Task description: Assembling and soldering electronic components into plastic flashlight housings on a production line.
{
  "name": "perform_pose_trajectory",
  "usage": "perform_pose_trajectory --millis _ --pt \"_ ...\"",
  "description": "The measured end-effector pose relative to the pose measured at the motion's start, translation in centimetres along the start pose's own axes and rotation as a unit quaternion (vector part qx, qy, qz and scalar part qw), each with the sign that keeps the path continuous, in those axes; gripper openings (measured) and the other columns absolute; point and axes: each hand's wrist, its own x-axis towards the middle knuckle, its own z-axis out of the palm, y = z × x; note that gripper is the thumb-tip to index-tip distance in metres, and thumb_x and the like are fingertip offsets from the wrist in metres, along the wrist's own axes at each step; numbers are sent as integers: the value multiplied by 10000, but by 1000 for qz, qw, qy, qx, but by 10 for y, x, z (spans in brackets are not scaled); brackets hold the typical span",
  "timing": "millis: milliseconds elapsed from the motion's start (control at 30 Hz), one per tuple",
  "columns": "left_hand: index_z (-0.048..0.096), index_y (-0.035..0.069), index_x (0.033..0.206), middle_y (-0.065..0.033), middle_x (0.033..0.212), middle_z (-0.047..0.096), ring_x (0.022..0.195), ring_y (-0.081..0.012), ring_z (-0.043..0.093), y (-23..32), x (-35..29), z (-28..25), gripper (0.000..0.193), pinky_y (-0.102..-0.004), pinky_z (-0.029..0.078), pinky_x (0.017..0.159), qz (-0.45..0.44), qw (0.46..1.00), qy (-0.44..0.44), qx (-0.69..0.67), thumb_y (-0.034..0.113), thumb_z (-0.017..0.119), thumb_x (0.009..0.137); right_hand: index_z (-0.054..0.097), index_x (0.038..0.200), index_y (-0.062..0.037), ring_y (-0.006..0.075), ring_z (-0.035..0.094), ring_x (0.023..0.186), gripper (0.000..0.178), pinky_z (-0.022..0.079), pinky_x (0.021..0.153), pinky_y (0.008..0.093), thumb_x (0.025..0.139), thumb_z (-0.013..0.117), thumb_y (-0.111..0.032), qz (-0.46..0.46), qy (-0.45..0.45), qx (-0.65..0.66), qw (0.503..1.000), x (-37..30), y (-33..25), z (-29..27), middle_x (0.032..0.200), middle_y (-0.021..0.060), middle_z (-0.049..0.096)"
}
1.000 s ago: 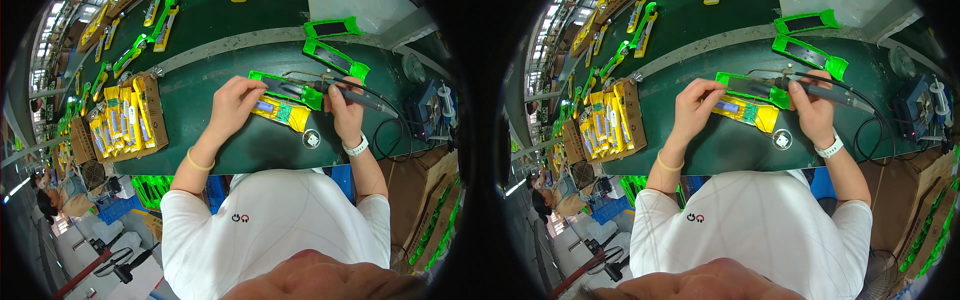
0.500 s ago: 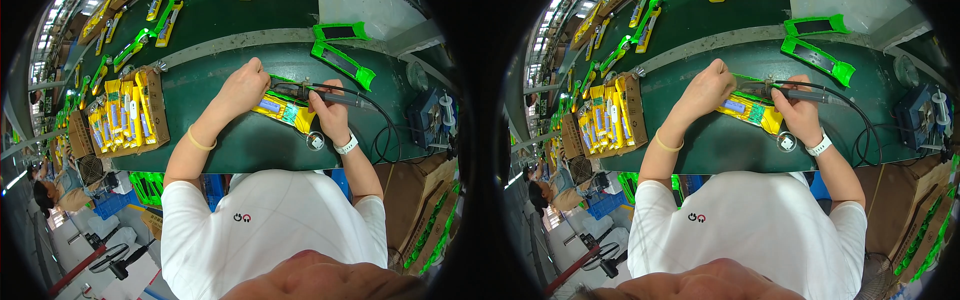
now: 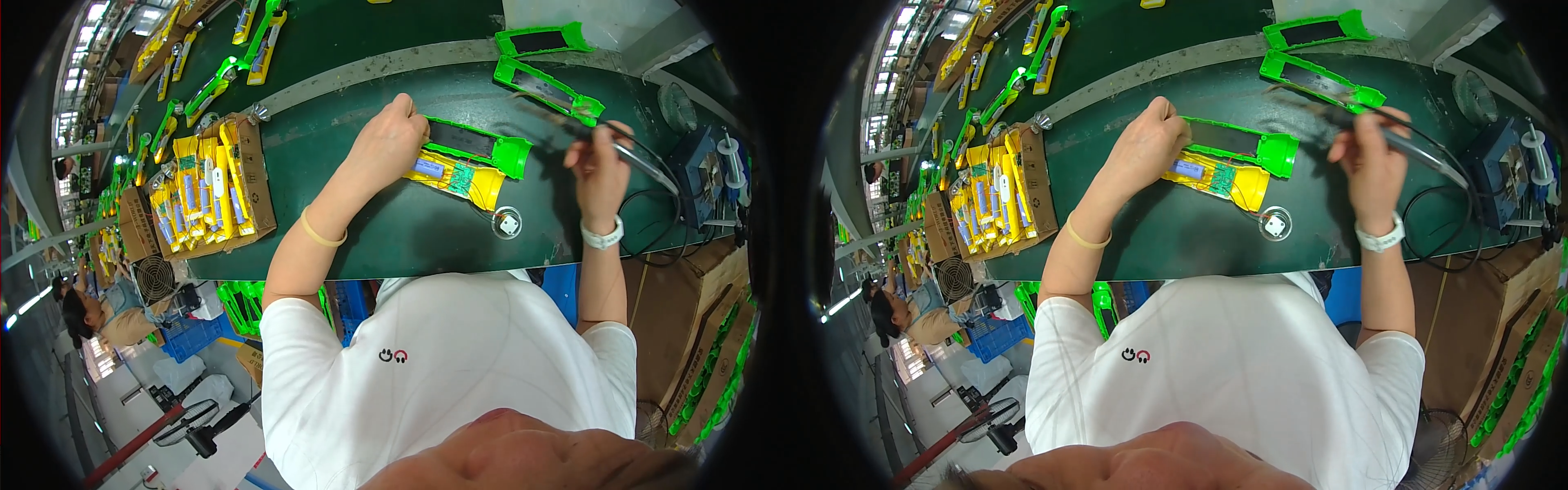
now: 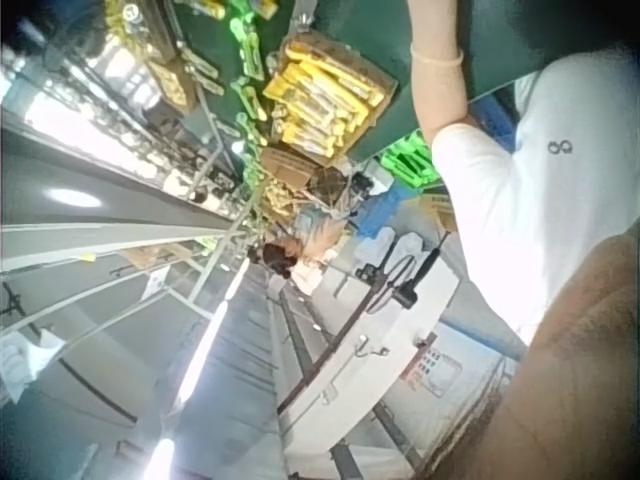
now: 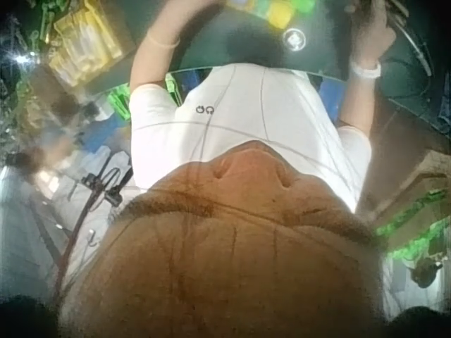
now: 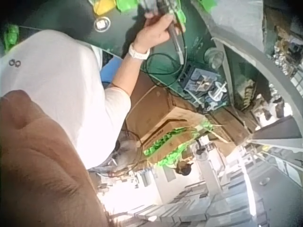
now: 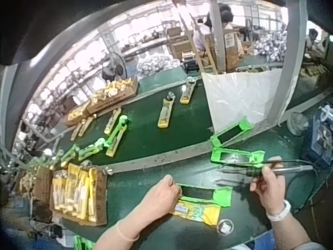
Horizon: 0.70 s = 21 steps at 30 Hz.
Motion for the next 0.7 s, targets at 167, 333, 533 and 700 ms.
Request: perform_pose_trajectory --millis 167,333,533,700 --pt "614 15 760 -106 831 506 752 -248 542 1 1 -1 36 -324 479 687 -3 1000 -6 0 43 617 737 385 1076 -55 193 597 851 252 497 619 306 918 474 -231 -89 39 6 995 29 17 -47 974 107 527" --pt "620 17 766 -104 831 505 752 -247 543 4 2 -4 43 -324 479 685 -10 1000 -17 0 45 621 734 376 1094 -41 244 594 902 262 530 748 374 924 459 -222 -44 7 31 999 30 28 -49 1022 139 519" --pt "617 18 749 -103 828 501 748 -250 545 3 2 -2 40 -325 477 675 -17 1000 -20 0 46 632 724 324 1112 -77 280 608 889 245 527 740 400 939 419 -221 -73 -29 74 994 22 32 -50 1014 193 552" --pt "661 41 853 -102 799 529 767 -237 556 -6 3 -15 141 -324 478 687 4 997 -9 -79 127 629 746 315 1104 -82 317 614 868 230 527 740 427 949 382 -238 -68 -54 108 990 14 31 -43 991 209 565"
